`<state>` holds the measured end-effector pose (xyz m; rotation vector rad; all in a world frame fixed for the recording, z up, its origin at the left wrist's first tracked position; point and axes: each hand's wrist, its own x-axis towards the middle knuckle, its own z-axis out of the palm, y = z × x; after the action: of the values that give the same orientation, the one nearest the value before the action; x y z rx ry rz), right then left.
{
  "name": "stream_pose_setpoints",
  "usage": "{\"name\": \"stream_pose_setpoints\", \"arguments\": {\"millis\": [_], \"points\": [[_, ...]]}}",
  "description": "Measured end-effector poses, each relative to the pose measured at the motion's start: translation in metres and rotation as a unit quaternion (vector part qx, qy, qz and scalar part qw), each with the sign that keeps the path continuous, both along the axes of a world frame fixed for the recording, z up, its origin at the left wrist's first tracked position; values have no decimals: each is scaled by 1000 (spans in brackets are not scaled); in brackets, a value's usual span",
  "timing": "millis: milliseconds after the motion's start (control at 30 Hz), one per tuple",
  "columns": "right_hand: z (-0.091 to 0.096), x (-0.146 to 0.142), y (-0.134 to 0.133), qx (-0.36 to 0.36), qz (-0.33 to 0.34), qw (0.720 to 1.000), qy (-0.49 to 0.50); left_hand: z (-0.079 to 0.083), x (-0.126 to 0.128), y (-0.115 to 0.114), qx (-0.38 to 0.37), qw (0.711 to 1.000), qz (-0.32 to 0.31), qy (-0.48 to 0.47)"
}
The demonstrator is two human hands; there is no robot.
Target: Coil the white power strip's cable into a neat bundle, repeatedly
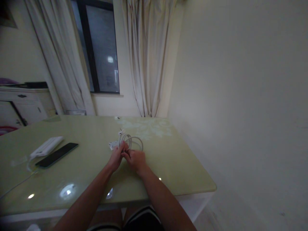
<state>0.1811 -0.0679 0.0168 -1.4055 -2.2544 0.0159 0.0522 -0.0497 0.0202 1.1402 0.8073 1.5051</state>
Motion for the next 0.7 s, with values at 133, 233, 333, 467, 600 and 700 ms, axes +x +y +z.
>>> {"name": "stream_pose_setpoints", "arguments": {"millis": [133, 233, 333, 467, 600, 700], "points": [[-4, 3, 6, 18, 0, 998, 60, 1, 1, 0, -38, 998, -34, -44], [-3, 7, 8, 44, -1, 990, 135, 4, 2, -2, -44, 996, -51, -58], [1, 12, 8, 43, -5, 980, 194, 6, 3, -3, -49, 997, -37, -42], [4, 17, 11, 24, 15, 972, 233, 6, 4, -3, -55, 996, -43, -47], [7, 23, 15, 56, -14, 935, 350, 6, 2, -2, -60, 996, -32, -65], [7, 21, 13, 38, 37, 939, 341, 6, 1, -3, -62, 995, -30, -77]]}}
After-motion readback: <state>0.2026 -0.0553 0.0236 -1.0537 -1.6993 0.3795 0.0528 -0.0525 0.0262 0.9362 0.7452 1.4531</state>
